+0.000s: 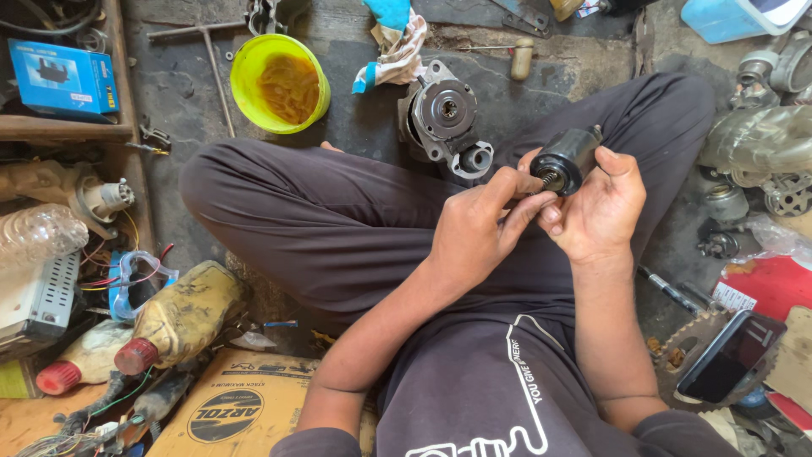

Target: The person assembles a small engine component by inserting gears, a spring, and a cylindrical part into the housing. They apply lubricant from a bottle and use a T-handle wrench to tighten a bolt.

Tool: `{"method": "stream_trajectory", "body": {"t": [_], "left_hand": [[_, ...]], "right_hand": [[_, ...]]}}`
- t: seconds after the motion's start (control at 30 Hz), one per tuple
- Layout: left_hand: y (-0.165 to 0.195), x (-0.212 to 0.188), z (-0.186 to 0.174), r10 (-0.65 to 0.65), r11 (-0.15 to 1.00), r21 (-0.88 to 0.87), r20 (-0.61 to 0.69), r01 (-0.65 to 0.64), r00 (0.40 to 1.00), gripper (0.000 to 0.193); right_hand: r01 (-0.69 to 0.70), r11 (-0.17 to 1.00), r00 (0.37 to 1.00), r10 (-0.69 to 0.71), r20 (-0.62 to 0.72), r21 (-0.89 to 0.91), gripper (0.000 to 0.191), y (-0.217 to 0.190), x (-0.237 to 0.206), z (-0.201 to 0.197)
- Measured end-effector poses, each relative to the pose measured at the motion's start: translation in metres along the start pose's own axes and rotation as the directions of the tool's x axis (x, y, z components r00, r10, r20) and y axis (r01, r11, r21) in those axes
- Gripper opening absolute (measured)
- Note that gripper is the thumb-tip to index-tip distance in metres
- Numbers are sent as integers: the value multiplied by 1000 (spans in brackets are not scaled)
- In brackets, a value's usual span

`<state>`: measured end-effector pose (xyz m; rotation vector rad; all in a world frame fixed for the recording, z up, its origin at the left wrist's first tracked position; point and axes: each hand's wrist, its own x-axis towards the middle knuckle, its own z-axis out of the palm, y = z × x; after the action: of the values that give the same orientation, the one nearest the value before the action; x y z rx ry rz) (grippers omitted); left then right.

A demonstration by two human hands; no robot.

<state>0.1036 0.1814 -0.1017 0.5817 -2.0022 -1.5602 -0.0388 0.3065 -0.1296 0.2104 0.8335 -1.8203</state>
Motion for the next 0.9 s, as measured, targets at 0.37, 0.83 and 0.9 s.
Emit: {"method": "stream_trajectory", "body": {"t": [0.37, 0.83, 0.9], "left_hand": [[-10, -2, 3, 64, 994, 89, -20, -62, 998, 22], [-29, 6, -35, 124, 955, 289, -165, -73, 978, 22], [-28, 5, -34, 95, 948, 317, -166, -38, 981, 23]], "right_hand": [[1, 999, 1000, -2, -28, -49, 53, 8, 0, -11], [390, 812, 918, -379, 115, -435, 38, 39, 12, 22], [397, 779, 909, -408, 90, -485, 39, 42, 13, 21]]}}
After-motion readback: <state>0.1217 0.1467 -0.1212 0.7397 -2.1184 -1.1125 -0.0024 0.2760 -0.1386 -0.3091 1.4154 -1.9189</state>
